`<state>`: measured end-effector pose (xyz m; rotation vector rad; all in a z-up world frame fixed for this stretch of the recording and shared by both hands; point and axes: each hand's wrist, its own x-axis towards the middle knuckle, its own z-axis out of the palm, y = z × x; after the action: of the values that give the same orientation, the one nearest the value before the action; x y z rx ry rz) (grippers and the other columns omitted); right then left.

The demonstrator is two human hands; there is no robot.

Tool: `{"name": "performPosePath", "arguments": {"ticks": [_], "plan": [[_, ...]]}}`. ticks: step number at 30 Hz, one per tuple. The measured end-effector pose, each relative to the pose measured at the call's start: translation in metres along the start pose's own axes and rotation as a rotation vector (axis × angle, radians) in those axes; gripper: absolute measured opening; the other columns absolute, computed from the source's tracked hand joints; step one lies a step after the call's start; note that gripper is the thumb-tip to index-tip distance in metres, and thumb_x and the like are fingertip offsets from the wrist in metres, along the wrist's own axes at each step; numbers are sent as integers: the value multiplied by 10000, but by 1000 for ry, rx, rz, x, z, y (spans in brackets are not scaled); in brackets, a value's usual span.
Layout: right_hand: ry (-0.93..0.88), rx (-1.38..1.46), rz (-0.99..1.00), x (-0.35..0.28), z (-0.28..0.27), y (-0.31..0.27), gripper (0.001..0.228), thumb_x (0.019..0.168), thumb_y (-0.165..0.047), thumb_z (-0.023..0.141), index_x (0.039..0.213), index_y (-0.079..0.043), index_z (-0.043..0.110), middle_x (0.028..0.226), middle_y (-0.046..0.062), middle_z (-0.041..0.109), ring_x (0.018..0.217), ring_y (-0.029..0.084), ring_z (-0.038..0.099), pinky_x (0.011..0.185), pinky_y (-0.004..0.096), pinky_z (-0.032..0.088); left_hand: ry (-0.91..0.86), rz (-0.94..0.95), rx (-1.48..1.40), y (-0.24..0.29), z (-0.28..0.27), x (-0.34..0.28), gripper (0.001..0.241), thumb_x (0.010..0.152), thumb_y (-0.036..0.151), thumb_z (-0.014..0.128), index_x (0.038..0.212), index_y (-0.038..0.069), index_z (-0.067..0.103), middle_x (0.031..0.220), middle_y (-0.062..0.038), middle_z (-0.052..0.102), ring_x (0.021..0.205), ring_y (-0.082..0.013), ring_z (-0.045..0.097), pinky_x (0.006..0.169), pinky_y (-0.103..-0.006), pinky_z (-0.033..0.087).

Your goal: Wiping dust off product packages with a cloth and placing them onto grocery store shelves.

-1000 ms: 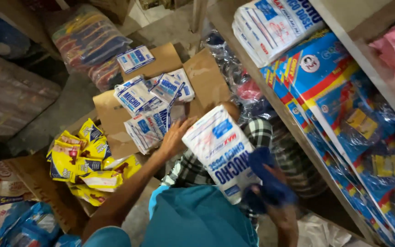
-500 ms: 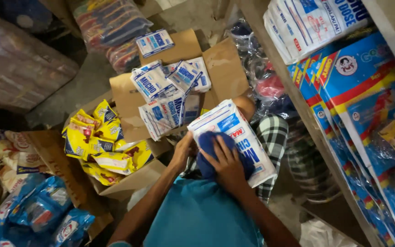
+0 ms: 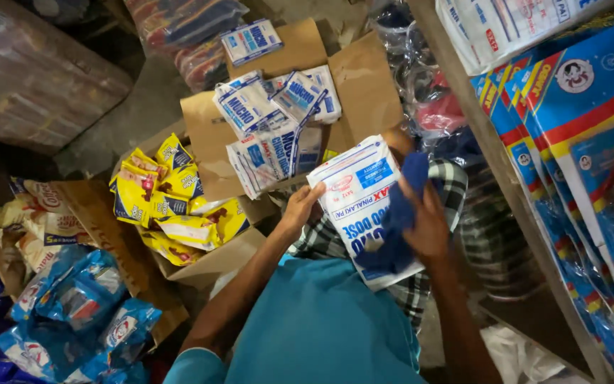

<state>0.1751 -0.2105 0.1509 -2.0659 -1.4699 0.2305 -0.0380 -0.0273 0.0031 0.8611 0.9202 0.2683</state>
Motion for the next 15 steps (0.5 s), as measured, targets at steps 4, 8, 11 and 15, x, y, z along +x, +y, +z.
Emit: {"name": "performPosePath", "arguments": {"ticks": [4,8,11,15], "plan": [[-104,-431,0,-79,32,-28,716,790,-113,670,1485,-230,539,1494,243,479,1461,446,411,1082,537,392,21,-12,65,-2,-4,7,452,948,470,698,1059,33,679,792,-67,623,644,-144,553,567,-279,438],[-135,-190,-151,-144,67,-30,620,783,-212,705,1376,-342,579,1415,126,596,1371,297,503,1044,500,416,198,690,454,53,14,3,678,859,339,801,1377,10,512,1255,-164,597,1149,-269,574,977,-410,487],[-135,610,207,-167,52,-55,543,857,-246,739,1381,-200,606,1359,145,629,1296,301,553,1081,448,431,135,1015,825,109,41,2,661,846,294,827,1390,26,564,1349,-184,609,1265,-361,569,1073,-487,454],[-53,998,547,-186,34,-78,535,898,-215,757,1398,-92,614,1336,152,648,1255,313,577,1067,438,439,-307,1066,1345,138,103,50,438,821,489,892,1000,158,668,1071,-98,699,1122,-347,648,1001,-486,507]]}}
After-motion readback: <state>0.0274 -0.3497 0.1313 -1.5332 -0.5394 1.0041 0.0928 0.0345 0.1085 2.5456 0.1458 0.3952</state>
